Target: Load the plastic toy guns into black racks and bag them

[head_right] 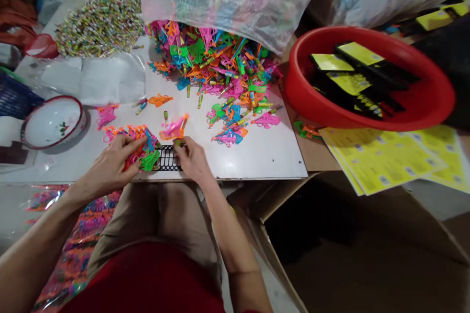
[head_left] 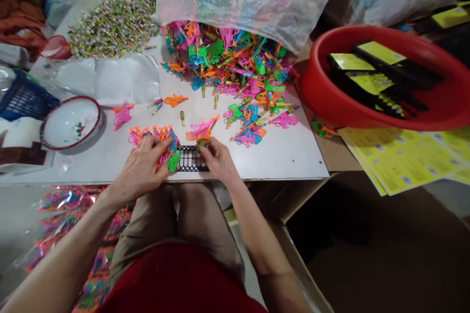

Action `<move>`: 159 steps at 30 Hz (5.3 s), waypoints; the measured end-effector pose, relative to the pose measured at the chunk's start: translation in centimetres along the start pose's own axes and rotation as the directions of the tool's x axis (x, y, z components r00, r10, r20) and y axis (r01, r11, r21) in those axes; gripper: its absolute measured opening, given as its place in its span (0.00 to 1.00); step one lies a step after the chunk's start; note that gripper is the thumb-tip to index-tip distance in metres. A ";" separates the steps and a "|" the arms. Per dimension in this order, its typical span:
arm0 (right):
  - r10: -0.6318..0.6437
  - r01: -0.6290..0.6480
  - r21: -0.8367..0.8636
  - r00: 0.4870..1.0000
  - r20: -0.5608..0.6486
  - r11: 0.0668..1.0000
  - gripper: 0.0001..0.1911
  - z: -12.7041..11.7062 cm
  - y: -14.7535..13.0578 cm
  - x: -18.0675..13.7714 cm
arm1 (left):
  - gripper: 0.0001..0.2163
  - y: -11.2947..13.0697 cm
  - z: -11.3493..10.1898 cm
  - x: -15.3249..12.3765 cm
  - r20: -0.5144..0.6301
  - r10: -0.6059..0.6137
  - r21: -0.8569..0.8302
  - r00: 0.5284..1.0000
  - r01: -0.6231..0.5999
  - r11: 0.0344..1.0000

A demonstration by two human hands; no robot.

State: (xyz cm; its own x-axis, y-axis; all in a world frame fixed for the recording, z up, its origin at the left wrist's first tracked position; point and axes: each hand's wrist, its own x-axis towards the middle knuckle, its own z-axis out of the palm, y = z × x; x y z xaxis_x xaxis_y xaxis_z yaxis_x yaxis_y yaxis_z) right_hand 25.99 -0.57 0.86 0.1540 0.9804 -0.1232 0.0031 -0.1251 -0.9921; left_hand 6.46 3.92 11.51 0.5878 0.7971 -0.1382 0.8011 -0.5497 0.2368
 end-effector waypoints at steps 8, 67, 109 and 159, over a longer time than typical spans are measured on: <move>0.056 -0.085 0.231 0.990 0.127 0.969 0.13 1.9 1.1 1.2 | 0.27 0.1 0.1 -0.1 -0.013 0.001 0.004 1.000 -0.001 1.000; -0.190 -0.133 -0.965 0.966 -0.177 0.225 0.20 -7.5 -5.9 19.6 | 0.16 -2.8 2.3 3.2 -0.141 0.430 0.139 0.892 -0.412 0.901; -0.278 0.196 -0.279 0.914 -0.296 0.940 0.30 -3.3 -2.8 4.0 | 0.16 -4.7 0.1 5.0 -0.215 0.358 0.104 0.909 -0.343 0.934; 0.085 0.258 -0.739 0.917 0.391 0.622 0.12 4.4 -0.6 0.8 | 0.19 -5.1 0.0 5.1 -0.224 0.371 0.041 0.901 -0.372 0.927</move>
State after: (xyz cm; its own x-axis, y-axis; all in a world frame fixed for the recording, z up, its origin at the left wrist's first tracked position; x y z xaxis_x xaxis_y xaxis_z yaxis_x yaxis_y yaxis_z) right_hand 21.73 0.93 1.28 -0.2447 0.9476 -0.2055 0.7721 0.0622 -0.6324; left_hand 5.34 10.78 9.56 0.8016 0.5705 0.1789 0.5292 -0.8162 0.2317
